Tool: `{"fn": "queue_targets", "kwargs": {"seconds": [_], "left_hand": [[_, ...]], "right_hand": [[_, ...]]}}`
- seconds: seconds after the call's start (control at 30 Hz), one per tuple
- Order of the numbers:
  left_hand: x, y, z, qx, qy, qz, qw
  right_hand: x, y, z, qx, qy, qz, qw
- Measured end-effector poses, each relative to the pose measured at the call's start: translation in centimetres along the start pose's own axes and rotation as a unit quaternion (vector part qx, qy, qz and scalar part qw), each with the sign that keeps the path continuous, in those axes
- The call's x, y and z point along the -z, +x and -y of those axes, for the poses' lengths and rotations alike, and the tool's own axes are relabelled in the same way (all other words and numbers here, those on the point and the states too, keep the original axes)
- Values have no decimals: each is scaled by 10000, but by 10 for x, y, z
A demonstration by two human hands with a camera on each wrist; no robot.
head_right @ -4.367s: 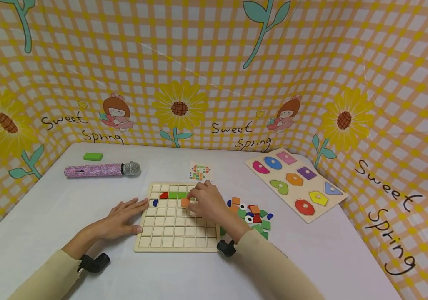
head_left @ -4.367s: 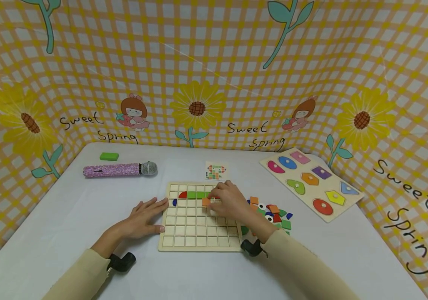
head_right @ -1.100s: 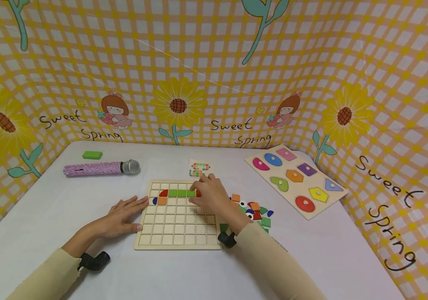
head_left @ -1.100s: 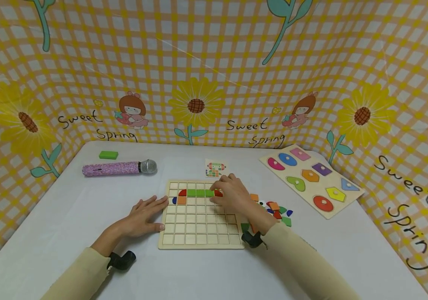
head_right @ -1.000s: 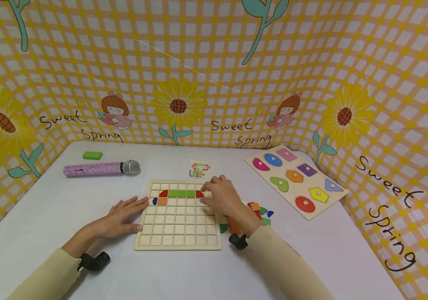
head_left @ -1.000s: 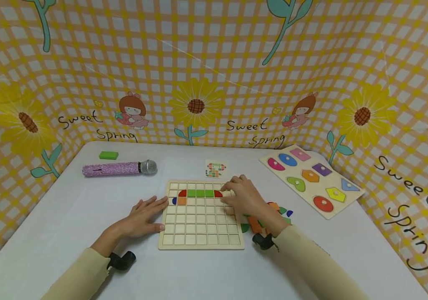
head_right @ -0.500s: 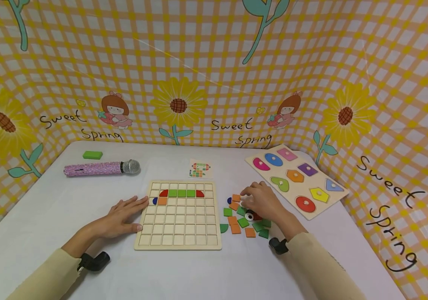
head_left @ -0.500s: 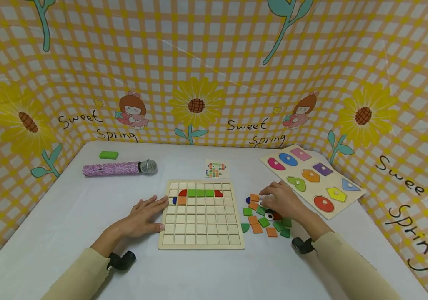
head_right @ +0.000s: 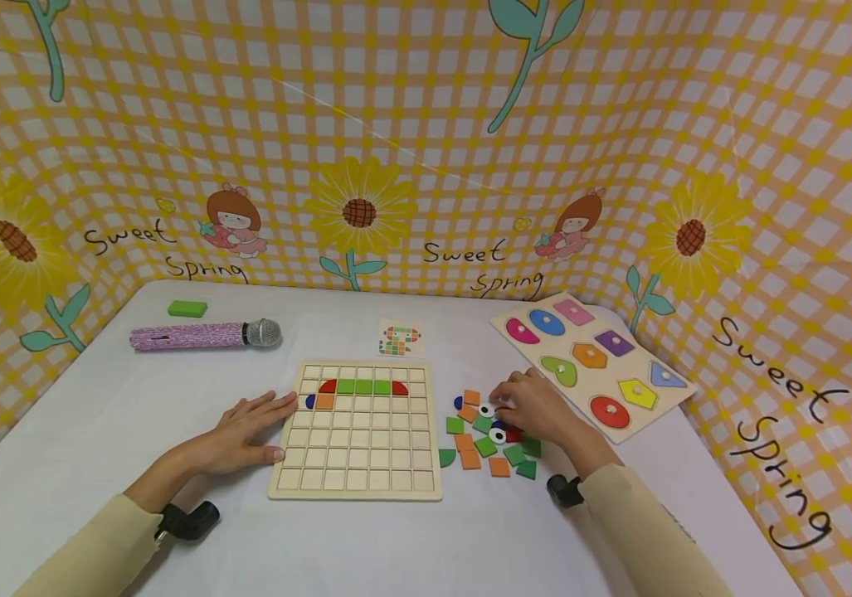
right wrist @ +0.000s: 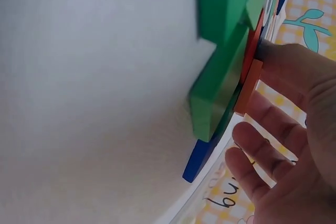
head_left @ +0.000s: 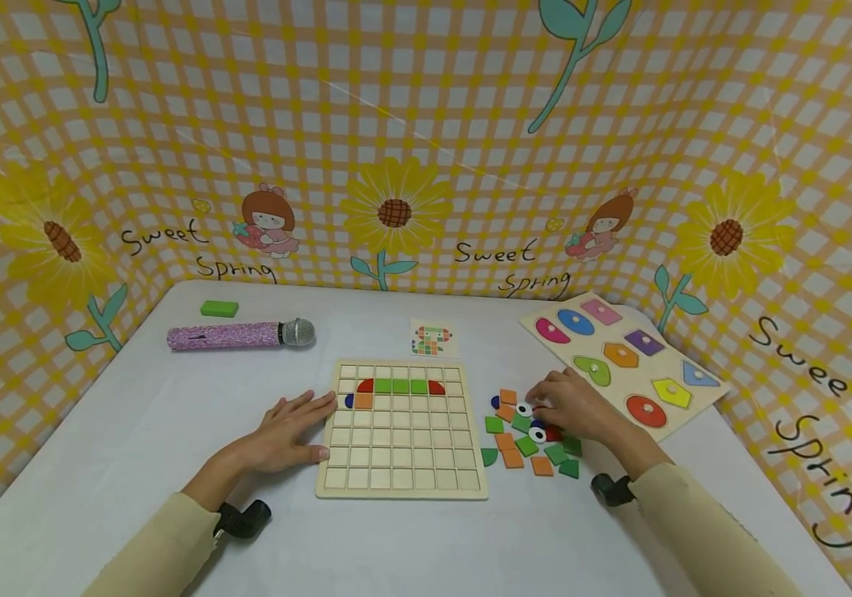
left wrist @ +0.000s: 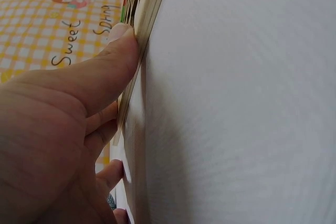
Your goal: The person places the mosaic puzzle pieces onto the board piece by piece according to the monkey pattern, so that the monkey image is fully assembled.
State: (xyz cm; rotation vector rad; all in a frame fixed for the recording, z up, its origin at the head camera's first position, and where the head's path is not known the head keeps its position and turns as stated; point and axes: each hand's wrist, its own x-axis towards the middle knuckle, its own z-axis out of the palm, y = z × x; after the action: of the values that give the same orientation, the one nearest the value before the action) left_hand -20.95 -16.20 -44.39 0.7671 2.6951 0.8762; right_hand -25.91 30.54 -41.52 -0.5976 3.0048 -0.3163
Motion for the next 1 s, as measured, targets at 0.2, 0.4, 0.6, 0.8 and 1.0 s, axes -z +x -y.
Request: {"fn": "queue_targets", "kwargs": {"seconds": [0.2,0.4,0.6,0.8,1.0], "left_hand": [[1,1,-1,-41,55,5,10000],[0,0,0,-109,6,1,9999],[-1,0,2,-126,-51,34,9999],[-1,0,2,-53,-52,34,10000],[-1,0,2,-42,-56,20,10000]], "right_hand": [[-1,0,1,56,-20,82,9999],[-3,2,0,66,109,144,9998],[-3,1,0,152,167,98,9997],[1,0,15,317,219,-159,9991],[2,7,52,727,165,-430,9963]]}}
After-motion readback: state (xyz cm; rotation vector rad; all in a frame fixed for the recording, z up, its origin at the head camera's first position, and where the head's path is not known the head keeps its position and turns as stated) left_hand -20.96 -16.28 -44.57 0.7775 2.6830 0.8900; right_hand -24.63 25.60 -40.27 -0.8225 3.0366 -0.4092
